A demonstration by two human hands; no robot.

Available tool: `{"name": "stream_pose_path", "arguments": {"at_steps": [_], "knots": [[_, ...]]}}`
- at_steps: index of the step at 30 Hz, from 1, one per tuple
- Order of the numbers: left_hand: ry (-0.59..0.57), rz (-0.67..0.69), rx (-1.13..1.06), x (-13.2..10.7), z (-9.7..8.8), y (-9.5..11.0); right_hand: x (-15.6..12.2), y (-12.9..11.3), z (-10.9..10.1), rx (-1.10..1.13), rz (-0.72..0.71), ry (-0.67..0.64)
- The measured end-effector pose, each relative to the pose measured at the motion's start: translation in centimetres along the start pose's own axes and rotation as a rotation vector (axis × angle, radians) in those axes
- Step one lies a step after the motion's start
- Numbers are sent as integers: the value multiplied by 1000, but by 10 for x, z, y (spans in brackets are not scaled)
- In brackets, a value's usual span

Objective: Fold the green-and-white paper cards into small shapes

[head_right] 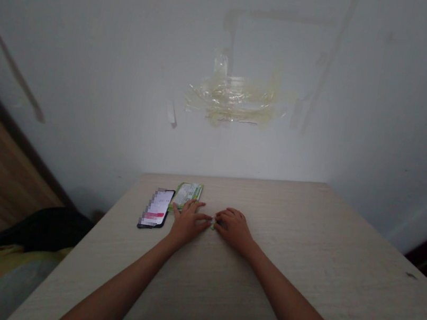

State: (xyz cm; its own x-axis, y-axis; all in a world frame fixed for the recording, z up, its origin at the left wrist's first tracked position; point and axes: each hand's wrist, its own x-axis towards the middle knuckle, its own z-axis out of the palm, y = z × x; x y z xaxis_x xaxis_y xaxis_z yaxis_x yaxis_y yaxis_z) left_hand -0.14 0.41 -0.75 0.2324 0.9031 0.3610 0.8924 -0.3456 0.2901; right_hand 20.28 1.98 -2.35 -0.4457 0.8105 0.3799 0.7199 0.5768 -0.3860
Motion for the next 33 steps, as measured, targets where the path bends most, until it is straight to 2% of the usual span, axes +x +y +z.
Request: {"name": "stream_pose_path", "arguments": {"at_steps": [5, 13, 21, 29, 33], "knots": [[-18, 62, 45, 1, -2, -2, 0, -2, 0, 2, 8, 20], [-141, 132, 197, 5, -15, -5, 1, 2, 5, 6, -50, 49], [-202, 80, 241, 6, -20, -4, 1, 2, 2, 6, -72, 60], [-307, -53, 194, 7, -28, -2, 1, -2, 0, 23, -49, 53], [-294, -25, 213, 5, -29, -1, 1, 0, 0, 27, -60, 54]]}}
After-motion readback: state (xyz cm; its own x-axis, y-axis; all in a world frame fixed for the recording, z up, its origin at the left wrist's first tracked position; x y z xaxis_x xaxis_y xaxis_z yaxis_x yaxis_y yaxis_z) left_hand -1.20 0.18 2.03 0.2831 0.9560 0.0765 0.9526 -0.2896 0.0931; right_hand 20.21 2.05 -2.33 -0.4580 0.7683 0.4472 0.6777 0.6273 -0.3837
